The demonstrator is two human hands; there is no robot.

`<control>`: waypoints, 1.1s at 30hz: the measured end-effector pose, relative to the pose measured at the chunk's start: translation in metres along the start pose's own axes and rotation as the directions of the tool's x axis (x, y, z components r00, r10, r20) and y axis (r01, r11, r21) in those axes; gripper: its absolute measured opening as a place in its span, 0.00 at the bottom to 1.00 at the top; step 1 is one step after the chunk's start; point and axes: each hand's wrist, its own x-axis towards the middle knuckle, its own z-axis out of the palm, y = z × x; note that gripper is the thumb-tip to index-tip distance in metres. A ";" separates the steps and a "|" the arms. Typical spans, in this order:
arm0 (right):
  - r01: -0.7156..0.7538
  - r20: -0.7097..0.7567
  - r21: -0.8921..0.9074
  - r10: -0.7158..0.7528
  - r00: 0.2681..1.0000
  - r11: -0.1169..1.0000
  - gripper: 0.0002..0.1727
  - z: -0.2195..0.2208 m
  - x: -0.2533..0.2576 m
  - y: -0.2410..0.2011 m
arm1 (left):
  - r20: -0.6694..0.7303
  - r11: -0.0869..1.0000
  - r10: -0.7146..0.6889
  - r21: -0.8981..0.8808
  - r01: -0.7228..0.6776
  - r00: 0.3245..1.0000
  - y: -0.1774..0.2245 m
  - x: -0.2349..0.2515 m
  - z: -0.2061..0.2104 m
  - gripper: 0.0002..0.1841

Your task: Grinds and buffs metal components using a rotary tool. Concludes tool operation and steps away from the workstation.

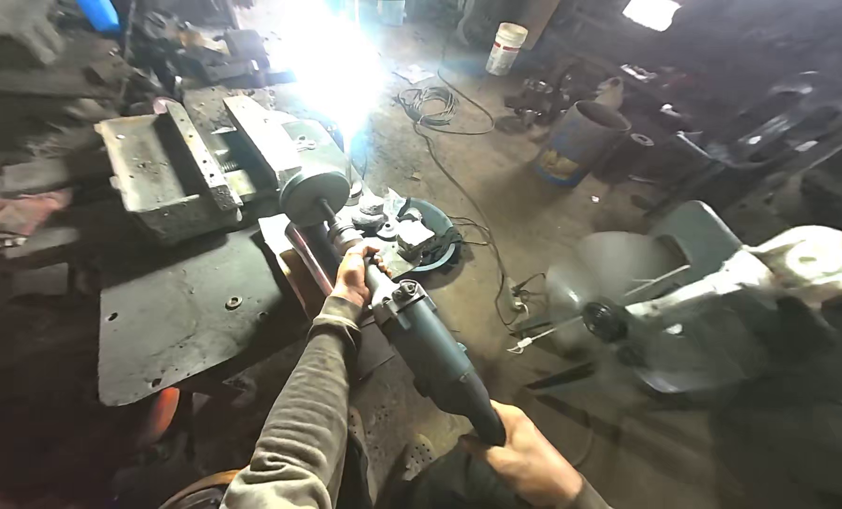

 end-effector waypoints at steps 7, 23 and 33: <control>-0.013 -0.015 0.013 0.013 1.000 1.000 0.19 -0.005 0.003 0.004 | -0.069 0.997 -0.066 0.026 0.068 0.995 -0.010 0.015 0.012 0.06; 0.001 0.051 -0.221 0.010 0.999 0.975 0.25 0.018 -0.007 -0.024 | -0.037 0.991 0.090 -0.096 -0.093 0.995 0.013 -0.035 -0.048 0.10; -0.004 0.061 -0.267 0.021 0.998 0.964 0.26 0.024 -0.006 -0.026 | -0.091 0.980 0.068 -0.179 -0.084 0.994 0.014 -0.041 -0.057 0.11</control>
